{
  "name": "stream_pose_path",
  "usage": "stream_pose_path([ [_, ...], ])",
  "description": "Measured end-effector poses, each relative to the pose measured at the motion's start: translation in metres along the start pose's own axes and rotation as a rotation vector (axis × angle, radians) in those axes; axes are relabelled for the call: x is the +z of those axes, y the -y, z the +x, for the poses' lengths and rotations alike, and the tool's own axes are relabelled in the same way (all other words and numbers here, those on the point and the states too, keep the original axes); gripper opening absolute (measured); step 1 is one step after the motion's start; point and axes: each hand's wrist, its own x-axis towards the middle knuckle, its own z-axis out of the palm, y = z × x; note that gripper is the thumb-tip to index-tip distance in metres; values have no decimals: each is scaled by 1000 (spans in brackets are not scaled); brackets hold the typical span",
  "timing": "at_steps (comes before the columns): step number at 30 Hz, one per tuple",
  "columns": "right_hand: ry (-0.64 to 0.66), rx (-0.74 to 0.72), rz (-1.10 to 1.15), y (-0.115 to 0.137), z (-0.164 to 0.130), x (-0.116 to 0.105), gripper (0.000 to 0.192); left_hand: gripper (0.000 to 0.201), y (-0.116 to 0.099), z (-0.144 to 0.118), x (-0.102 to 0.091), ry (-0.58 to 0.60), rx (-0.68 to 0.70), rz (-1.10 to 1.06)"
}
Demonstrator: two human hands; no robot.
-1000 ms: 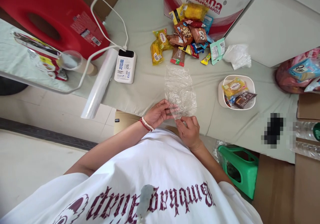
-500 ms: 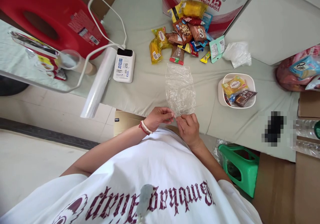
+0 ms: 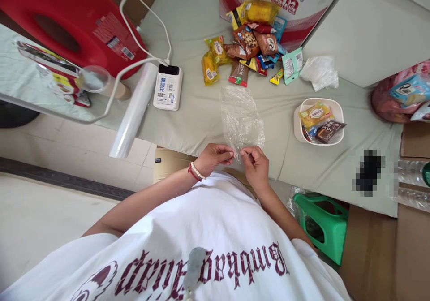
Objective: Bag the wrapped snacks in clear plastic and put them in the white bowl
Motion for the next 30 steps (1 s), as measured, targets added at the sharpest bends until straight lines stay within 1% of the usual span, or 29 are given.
stream_pose_path([
  [5,14,10,-46,-1,1,-5,26,18,1,1,-2,-10,-2,-9],
  [10,88,-34,-53,-2,-2,1,23,25,4,2,0,-13,-7,-34],
  [12,99,-37,-48,1,-3,3,24,24,3,3,1,3,-3,-22],
  [14,99,-32,-34,3,-4,1,23,21,2,2,1,-6,3,-22],
  [16,46,-29,-30,1,-4,-5,23,18,-1,1,0,-39,1,-78],
  [18,-83,-5,-38,-8,-1,-15,23,20,-4,-1,-2,-46,-6,-179],
  [20,-241,42,-28,-22,5,-26,24,22,-8,-4,-6,-2,-29,-270],
  [21,-297,69,-12,-30,9,-32,26,22,-9,-5,-8,23,-41,-302],
  [22,-326,92,15,-38,14,-37,31,23,-11,-5,-9,45,-54,-325],
  [23,-320,104,52,-44,18,-42,42,24,-12,-6,-11,64,-69,-339],
  [24,-281,101,99,-49,23,-46,57,24,-13,-6,-13,81,-87,-343],
  [26,-154,59,207,-53,32,-56,86,25,-14,-7,-16,104,-125,-321],
  [27,-70,22,258,-52,36,-61,92,25,-15,-7,-17,110,-150,-296],
  [28,22,-17,298,-50,40,-66,88,25,-15,-8,-19,114,-182,-267],
  [30,219,-76,364,-43,46,-78,61,26,-16,-10,-22,116,-256,-209],
])
